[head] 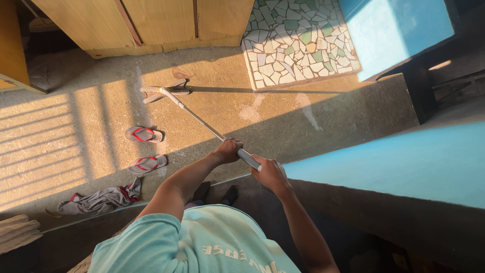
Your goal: The person assembles a floor wiper by attaching the head to the handle, tightening the screw mechanism by hand, and extending the telescopic pole.
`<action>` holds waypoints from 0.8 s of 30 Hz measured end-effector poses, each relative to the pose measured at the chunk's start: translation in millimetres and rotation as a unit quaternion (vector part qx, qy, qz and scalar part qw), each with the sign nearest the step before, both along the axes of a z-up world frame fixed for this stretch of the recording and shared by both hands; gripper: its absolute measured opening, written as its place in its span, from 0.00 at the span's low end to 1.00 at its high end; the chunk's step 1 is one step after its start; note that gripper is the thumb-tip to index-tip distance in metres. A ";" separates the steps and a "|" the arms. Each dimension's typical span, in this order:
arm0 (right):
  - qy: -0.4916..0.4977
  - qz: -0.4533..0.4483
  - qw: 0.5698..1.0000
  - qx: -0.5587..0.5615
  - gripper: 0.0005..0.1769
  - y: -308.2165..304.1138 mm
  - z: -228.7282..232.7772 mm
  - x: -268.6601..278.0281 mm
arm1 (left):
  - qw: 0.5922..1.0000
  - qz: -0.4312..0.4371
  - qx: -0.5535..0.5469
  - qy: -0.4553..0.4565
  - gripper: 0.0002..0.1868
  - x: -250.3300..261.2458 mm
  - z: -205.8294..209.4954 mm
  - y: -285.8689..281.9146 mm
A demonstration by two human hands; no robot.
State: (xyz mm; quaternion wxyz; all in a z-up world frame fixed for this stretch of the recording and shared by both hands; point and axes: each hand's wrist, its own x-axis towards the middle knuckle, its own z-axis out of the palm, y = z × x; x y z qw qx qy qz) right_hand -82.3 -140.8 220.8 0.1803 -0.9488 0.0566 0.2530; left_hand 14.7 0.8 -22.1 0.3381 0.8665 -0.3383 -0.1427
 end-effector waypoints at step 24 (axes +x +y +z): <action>0.163 0.009 0.985 0.063 0.37 82.1 -125.0 31.6 | 0.991 0.126 0.036 0.009 0.09 4.8 -55.3 101.2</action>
